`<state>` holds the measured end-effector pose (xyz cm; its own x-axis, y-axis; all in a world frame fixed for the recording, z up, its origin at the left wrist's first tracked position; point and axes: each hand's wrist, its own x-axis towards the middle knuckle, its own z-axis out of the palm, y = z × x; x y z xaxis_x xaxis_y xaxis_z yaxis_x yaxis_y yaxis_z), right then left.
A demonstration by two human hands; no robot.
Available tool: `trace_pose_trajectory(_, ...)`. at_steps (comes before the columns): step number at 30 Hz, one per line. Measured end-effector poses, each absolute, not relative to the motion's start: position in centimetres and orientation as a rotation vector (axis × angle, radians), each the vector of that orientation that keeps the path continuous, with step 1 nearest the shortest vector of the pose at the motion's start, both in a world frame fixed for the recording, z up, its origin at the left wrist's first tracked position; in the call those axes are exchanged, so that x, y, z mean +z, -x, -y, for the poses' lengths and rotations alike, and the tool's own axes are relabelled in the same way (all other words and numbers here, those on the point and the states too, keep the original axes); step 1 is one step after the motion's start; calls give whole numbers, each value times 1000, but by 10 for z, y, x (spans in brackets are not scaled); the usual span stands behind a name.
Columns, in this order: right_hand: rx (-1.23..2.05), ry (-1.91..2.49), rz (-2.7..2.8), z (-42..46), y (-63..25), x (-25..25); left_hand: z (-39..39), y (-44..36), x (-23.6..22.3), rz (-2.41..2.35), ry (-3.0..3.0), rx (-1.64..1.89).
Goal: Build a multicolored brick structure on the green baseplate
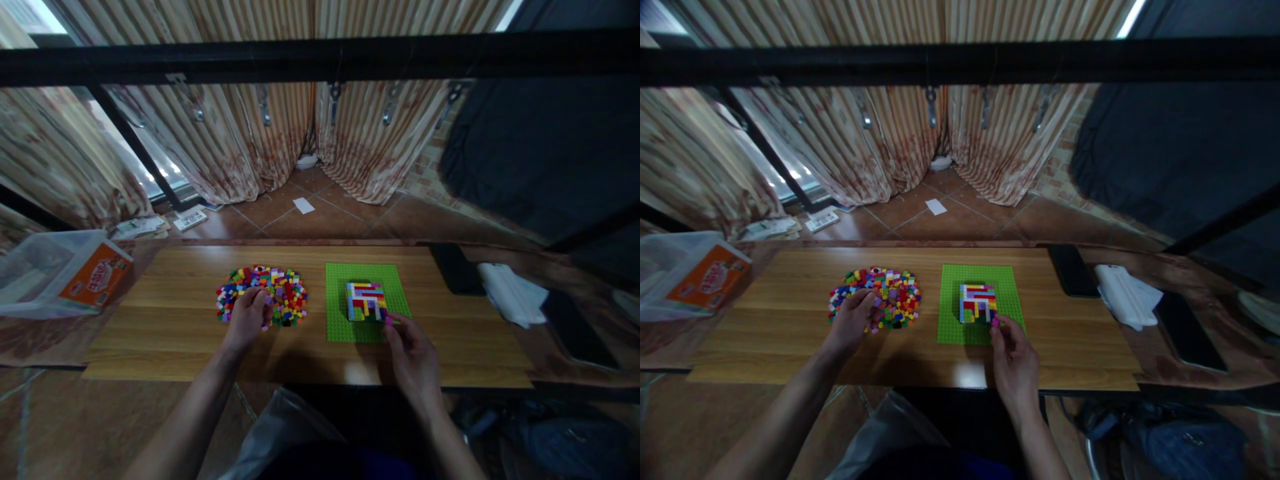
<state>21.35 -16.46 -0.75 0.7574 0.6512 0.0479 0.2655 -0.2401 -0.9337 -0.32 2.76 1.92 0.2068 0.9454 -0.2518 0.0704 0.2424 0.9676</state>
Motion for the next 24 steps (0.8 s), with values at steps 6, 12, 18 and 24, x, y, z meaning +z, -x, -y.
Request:
trace_pose_trajectory(6,266,1921,1008,152,-218,-6,-25,5,24,-1158,-1124,855)
trace_pose_trajectory(12,110,2033,1367,143,-235,-12,-24,7,24,-1138,-1109,840)
trace_pose_trajectory(18,2,2187,1564,137,-239,-7,-23,8,23,-1130,-1093,808)
trace_pose_trajectory(24,-41,2278,1585,140,-237,-1,-26,10,22,-1119,-1072,818)
